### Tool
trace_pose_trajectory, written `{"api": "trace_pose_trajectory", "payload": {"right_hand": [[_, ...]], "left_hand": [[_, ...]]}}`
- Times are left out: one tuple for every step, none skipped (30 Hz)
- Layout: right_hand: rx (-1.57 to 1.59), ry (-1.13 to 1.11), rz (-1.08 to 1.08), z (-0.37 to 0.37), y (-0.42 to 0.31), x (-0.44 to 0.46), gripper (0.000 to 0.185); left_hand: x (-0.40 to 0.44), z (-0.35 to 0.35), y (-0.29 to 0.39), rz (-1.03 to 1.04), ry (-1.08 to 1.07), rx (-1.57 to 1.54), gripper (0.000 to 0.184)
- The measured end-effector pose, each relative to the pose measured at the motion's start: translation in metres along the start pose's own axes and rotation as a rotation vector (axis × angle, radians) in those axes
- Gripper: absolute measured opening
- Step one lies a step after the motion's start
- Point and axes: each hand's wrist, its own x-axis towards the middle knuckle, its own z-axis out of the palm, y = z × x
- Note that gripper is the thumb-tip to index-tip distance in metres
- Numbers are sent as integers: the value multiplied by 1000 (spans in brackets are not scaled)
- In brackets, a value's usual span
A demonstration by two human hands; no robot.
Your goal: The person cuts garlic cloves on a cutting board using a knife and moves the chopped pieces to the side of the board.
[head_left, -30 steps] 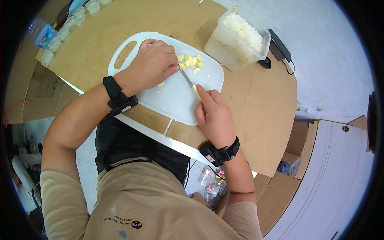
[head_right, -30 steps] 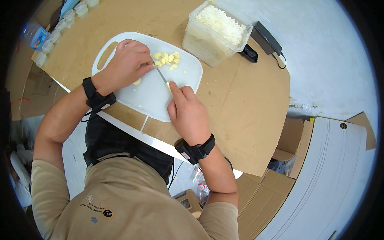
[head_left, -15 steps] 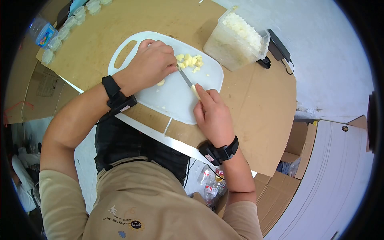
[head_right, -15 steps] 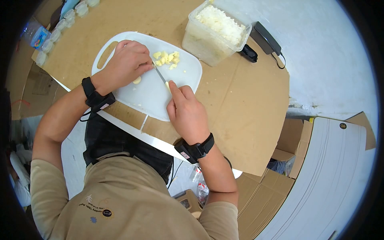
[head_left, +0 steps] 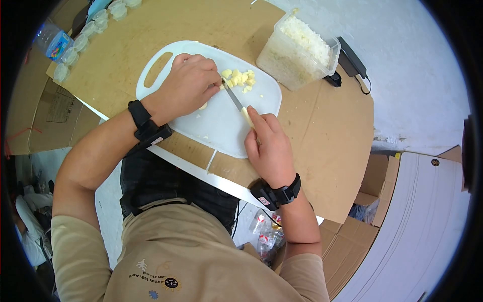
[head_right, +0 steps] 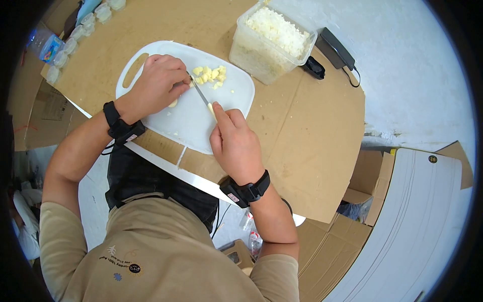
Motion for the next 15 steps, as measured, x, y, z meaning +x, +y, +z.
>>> {"api": "trace_pose_trajectory", "payload": {"right_hand": [[-10,-3,-1,0,-1,0,45],[-19,-5,-2,0,-2,0,45],[-17,-9,-1,1,-1,0,45],[-34,-18,-11,2,1,0,45],[-52,-26,-20,1,2,0,44],[-55,-26,-17,0,1,-1,44],[-61,-34,-11,0,0,-1,45],[-64,-43,-7,0,0,1,45],[-63,-42,-8,1,0,1,45],[-33,-24,1,2,2,0,45],[-4,-7,9,2,3,0,45],[-5,-8,7,2,2,0,45],[-1,1,4,1,0,1,45],[6,10,1,1,-1,1,45],[8,6,1,2,-1,1,45]], "left_hand": [[-1,0,0,6,11,-1,6],[-1,0,0,2,8,-3,6],[-1,0,0,2,7,1,6],[-1,0,0,2,6,3,6],[-1,0,1,2,4,0,6],[-1,-1,1,-6,-5,-3,6],[0,-1,1,-15,-11,-3,6],[1,-1,1,-15,-9,-2,6],[1,-1,0,-12,-6,-3,6],[0,0,0,-9,-4,-4,7],[0,0,0,-9,-4,-4,7],[0,0,0,-9,-3,-6,7],[0,0,-1,-11,-3,-7,7],[-1,0,-1,-16,-3,-7,7],[-1,1,-2,-10,4,-7,6]]}}
